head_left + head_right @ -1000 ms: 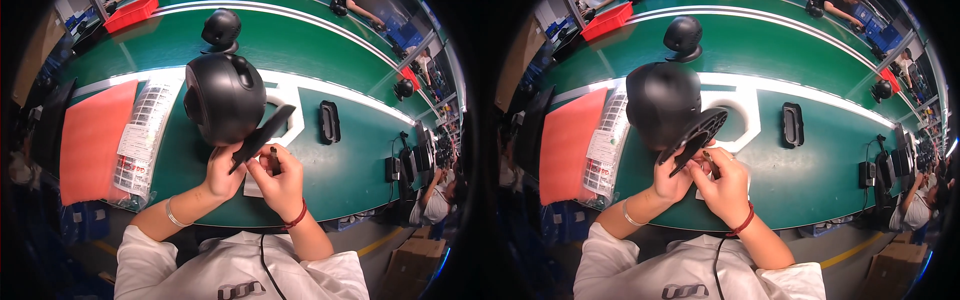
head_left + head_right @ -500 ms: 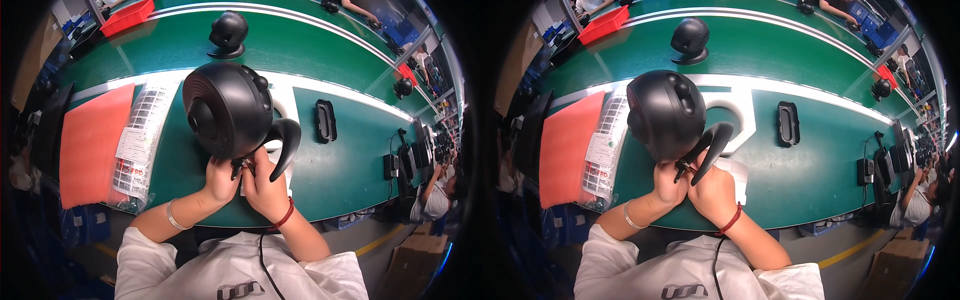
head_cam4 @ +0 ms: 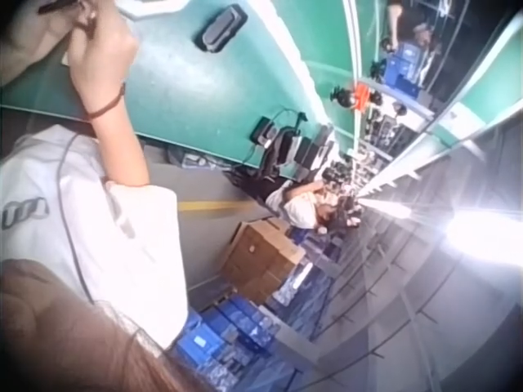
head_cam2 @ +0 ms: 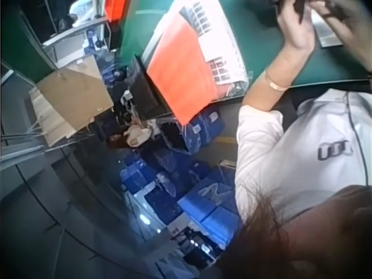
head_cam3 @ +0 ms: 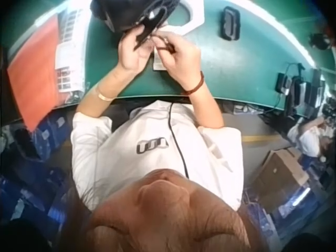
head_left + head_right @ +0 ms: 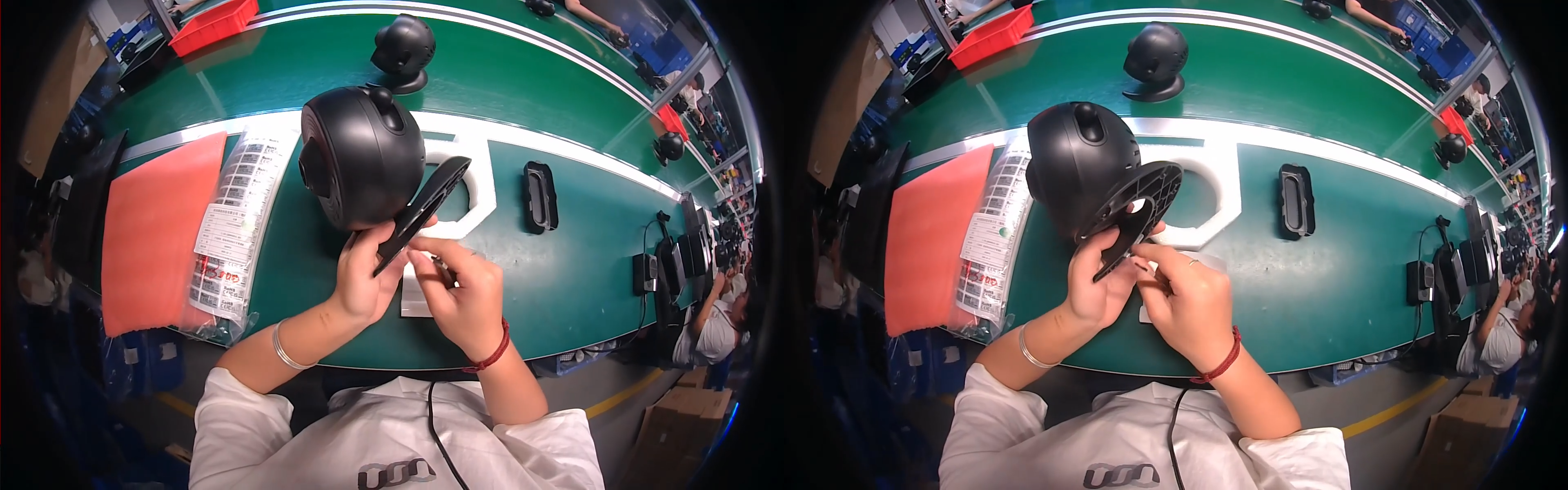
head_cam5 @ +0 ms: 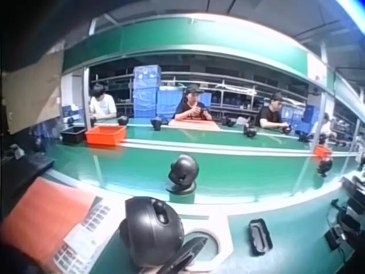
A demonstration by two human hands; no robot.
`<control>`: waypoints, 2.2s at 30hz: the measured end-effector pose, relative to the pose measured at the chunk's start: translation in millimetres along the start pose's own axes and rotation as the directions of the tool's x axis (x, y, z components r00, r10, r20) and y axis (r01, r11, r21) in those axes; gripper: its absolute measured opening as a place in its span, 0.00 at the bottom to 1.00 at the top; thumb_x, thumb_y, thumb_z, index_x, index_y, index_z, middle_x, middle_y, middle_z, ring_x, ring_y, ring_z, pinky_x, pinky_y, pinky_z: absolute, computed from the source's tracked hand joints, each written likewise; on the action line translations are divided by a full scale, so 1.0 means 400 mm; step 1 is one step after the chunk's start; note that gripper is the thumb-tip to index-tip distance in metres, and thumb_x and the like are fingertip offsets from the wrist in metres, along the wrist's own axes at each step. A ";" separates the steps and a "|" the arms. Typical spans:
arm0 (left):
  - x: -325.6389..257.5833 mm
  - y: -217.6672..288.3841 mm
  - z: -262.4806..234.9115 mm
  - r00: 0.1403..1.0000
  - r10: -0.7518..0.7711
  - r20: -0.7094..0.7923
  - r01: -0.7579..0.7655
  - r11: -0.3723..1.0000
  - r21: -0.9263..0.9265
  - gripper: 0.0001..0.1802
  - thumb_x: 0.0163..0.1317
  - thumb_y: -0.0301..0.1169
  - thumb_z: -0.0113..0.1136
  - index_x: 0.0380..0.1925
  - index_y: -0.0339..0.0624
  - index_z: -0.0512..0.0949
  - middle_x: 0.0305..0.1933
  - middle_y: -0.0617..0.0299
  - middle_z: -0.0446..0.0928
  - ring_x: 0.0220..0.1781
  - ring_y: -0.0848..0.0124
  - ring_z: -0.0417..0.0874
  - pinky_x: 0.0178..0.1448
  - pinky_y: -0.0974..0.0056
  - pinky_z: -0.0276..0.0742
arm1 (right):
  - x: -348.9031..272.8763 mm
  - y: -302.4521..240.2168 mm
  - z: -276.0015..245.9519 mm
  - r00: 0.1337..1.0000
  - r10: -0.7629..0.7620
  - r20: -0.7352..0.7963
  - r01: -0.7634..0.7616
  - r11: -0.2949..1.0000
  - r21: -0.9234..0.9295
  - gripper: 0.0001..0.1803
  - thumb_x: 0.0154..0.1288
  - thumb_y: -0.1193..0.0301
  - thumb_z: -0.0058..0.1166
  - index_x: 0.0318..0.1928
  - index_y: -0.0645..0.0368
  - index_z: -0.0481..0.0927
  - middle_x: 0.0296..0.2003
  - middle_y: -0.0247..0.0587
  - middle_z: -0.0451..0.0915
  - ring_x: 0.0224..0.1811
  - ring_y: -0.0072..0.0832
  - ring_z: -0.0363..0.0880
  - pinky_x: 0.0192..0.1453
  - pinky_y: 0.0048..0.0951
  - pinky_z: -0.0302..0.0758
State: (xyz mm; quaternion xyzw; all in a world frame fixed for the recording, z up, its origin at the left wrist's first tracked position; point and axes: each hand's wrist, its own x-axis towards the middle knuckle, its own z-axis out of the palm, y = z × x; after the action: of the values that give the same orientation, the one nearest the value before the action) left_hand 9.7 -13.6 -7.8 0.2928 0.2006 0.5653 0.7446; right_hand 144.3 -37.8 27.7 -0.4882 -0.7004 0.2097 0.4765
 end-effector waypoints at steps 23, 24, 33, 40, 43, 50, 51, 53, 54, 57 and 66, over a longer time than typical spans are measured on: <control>-0.036 -0.064 -0.052 0.984 0.135 -0.115 -0.139 0.990 -0.021 0.14 0.70 0.32 0.45 0.45 0.33 0.76 0.47 0.56 0.78 0.47 0.69 0.80 0.51 0.64 0.75 | -0.045 0.025 0.062 0.970 0.148 0.192 -0.158 0.987 0.035 0.25 0.59 0.85 0.46 0.58 0.64 0.63 0.25 0.48 0.78 0.25 0.37 0.80 0.30 0.30 0.72; -0.038 -0.069 -0.061 0.979 0.181 -0.095 -0.161 0.969 0.189 0.16 0.71 0.34 0.45 0.47 0.33 0.74 0.46 0.56 0.78 0.46 0.68 0.80 0.53 0.63 0.75 | -0.049 0.035 0.068 0.982 0.121 0.145 -0.133 0.988 0.076 0.24 0.59 0.85 0.45 0.58 0.64 0.63 0.25 0.49 0.78 0.24 0.37 0.80 0.29 0.28 0.72; -0.024 -0.046 -0.025 0.980 0.167 -0.107 -0.132 0.953 0.274 0.20 0.69 0.33 0.43 0.56 0.33 0.72 0.54 0.52 0.76 0.54 0.65 0.78 0.59 0.60 0.74 | -0.023 0.029 0.019 0.998 0.064 -0.018 -0.062 0.994 0.085 0.05 0.66 0.81 0.51 0.41 0.65 0.79 0.19 0.35 0.71 0.19 0.16 0.66 0.25 0.19 0.62; -0.004 -0.002 0.015 0.995 -0.057 -0.082 0.061 0.997 0.039 0.24 0.71 0.37 0.37 0.58 0.33 0.70 0.55 0.47 0.76 0.50 0.67 0.80 0.51 0.66 0.77 | -0.009 0.023 0.013 0.999 -0.045 -0.010 0.045 0.999 0.024 0.07 0.56 0.79 0.61 0.37 0.61 0.84 0.14 0.37 0.70 0.14 0.18 0.67 0.20 0.21 0.63; -0.011 -0.010 0.007 0.990 -0.058 -0.125 0.074 0.990 0.122 0.24 0.71 0.38 0.37 0.58 0.33 0.71 0.55 0.47 0.77 0.46 0.70 0.81 0.44 0.70 0.78 | -0.004 0.015 0.010 0.993 -0.115 0.006 0.115 0.990 -0.087 0.07 0.55 0.79 0.62 0.36 0.60 0.84 0.15 0.39 0.73 0.14 0.22 0.70 0.20 0.22 0.65; -0.013 -0.031 -0.013 0.986 0.003 -0.167 0.019 0.991 0.130 0.25 0.71 0.39 0.37 0.55 0.31 0.73 0.54 0.47 0.78 0.41 0.71 0.82 0.43 0.71 0.78 | -0.023 0.020 0.034 0.993 -0.115 -0.032 0.111 0.986 -0.128 0.07 0.53 0.79 0.63 0.35 0.59 0.82 0.15 0.39 0.73 0.14 0.27 0.73 0.20 0.25 0.67; -0.012 -0.035 -0.016 0.986 0.007 -0.167 0.012 0.994 0.110 0.25 0.71 0.39 0.37 0.55 0.31 0.73 0.53 0.48 0.78 0.42 0.70 0.83 0.44 0.69 0.79 | -0.028 0.020 0.037 0.995 -0.094 -0.026 0.090 0.988 -0.125 0.08 0.54 0.80 0.61 0.36 0.59 0.81 0.16 0.39 0.74 0.15 0.28 0.73 0.21 0.25 0.67; -0.012 -0.029 -0.020 0.988 -0.031 -0.149 0.047 0.993 0.104 0.24 0.71 0.38 0.37 0.55 0.31 0.73 0.53 0.48 0.78 0.43 0.69 0.83 0.47 0.67 0.79 | -0.032 0.026 0.046 0.997 -0.072 -0.019 0.069 0.990 -0.122 0.09 0.54 0.81 0.60 0.37 0.59 0.80 0.16 0.40 0.74 0.15 0.30 0.74 0.21 0.26 0.68; -0.012 -0.025 -0.019 0.989 -0.071 -0.129 0.084 0.992 0.098 0.24 0.70 0.38 0.38 0.55 0.31 0.73 0.53 0.48 0.79 0.43 0.67 0.83 0.49 0.64 0.79 | -0.034 0.028 0.051 0.995 -0.098 -0.030 0.093 0.986 -0.139 0.10 0.54 0.82 0.59 0.37 0.59 0.79 0.16 0.40 0.74 0.16 0.31 0.75 0.22 0.27 0.69; -0.012 -0.016 -0.013 0.987 -0.110 -0.121 0.118 0.992 0.055 0.23 0.70 0.38 0.39 0.56 0.32 0.71 0.54 0.47 0.78 0.46 0.65 0.83 0.55 0.61 0.77 | -0.042 0.041 0.061 0.990 -0.136 -0.031 0.127 0.970 -0.210 0.11 0.53 0.83 0.57 0.38 0.60 0.77 0.17 0.40 0.75 0.17 0.34 0.76 0.22 0.30 0.70; -0.010 -0.005 0.022 0.985 -0.142 -0.099 0.142 0.990 -0.010 0.21 0.70 0.37 0.43 0.51 0.31 0.75 0.44 0.56 0.81 0.36 0.74 0.82 0.42 0.71 0.76 | -0.029 0.015 0.046 0.981 -0.191 -0.039 0.160 0.902 -0.400 0.10 0.55 0.83 0.54 0.39 0.61 0.75 0.17 0.41 0.74 0.16 0.38 0.75 0.22 0.35 0.70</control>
State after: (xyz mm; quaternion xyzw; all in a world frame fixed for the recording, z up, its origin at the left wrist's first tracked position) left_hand 15.4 -19.6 -2.5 0.2480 0.2571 0.5251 0.7724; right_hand 132.1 -42.4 9.3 -0.5168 -0.7506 0.0013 0.4117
